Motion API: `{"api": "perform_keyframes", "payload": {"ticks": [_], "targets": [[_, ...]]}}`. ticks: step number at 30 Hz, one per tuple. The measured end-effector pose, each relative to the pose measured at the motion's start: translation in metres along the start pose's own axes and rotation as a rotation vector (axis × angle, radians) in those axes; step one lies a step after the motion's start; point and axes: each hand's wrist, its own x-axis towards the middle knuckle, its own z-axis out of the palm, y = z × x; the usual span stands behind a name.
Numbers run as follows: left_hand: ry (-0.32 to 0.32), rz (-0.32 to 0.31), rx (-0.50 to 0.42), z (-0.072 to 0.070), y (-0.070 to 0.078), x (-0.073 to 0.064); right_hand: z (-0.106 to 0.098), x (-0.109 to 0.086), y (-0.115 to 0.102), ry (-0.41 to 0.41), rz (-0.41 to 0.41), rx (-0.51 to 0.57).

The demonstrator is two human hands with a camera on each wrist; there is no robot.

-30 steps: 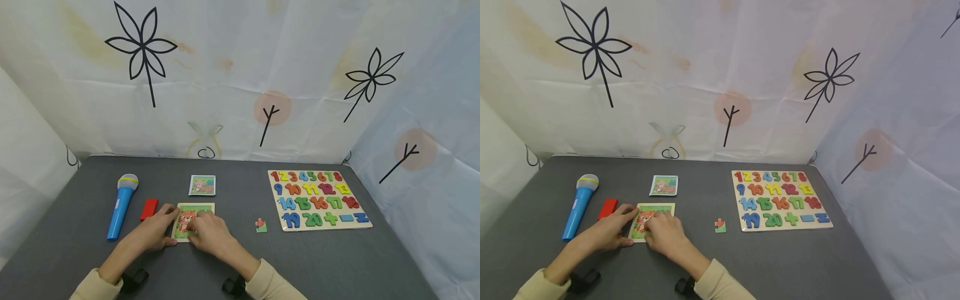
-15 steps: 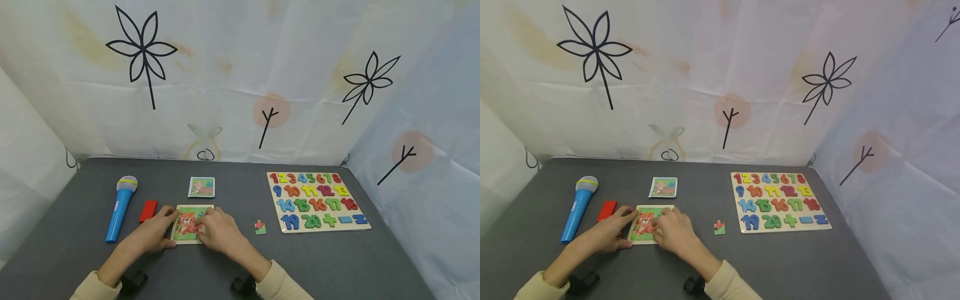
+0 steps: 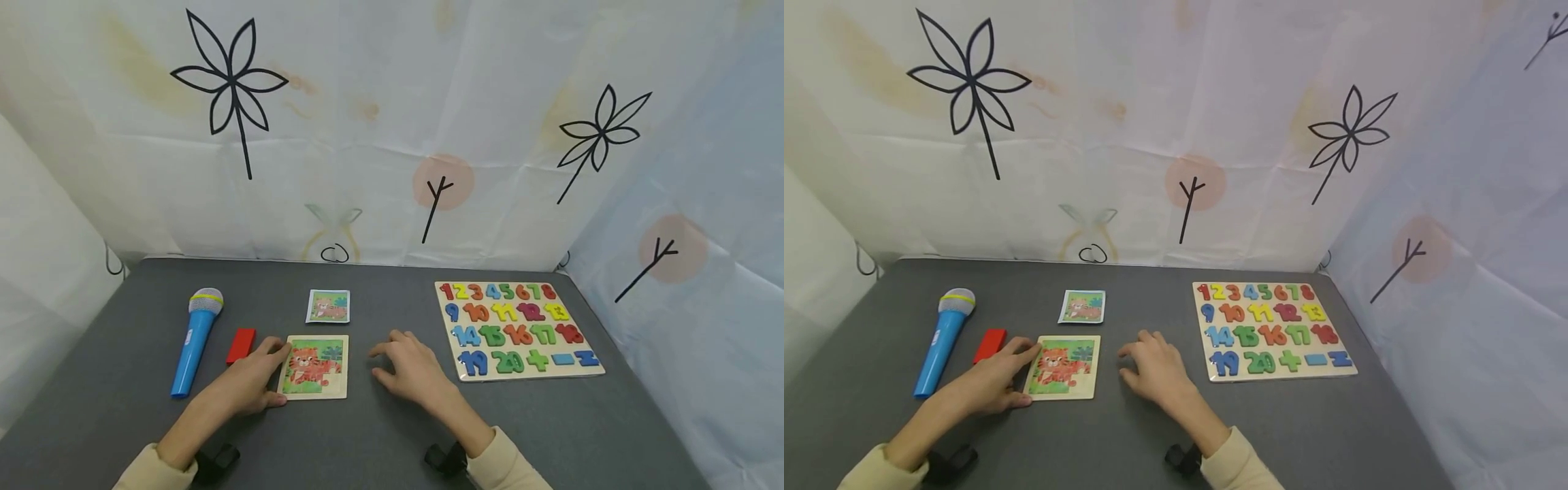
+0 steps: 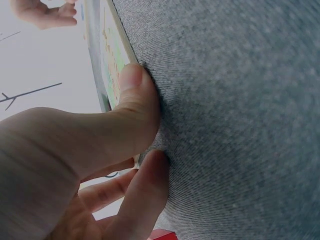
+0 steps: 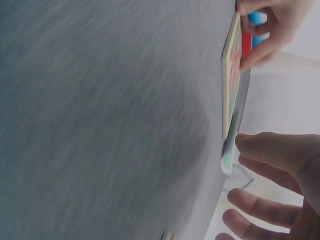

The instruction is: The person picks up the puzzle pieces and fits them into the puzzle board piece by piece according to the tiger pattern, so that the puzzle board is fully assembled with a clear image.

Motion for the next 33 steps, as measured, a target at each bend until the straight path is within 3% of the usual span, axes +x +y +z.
{"api": "perform_keyframes", "payload": {"ticks": [14, 21, 33], "targets": [[0.005, 0.015, -0.006, -0.001, -0.001, -0.002, -0.014, -0.03, 0.05, 0.005, 0.094, 0.037], [0.003, 0.013, -0.003, -0.002, -0.001, -0.002, -0.013, -0.037, 0.057, -0.012, 0.126, 0.047], [-0.006, 0.004, -0.008, -0.002, 0.0, -0.002, -0.008, -0.036, 0.061, -0.06, 0.087, 0.097]]}}
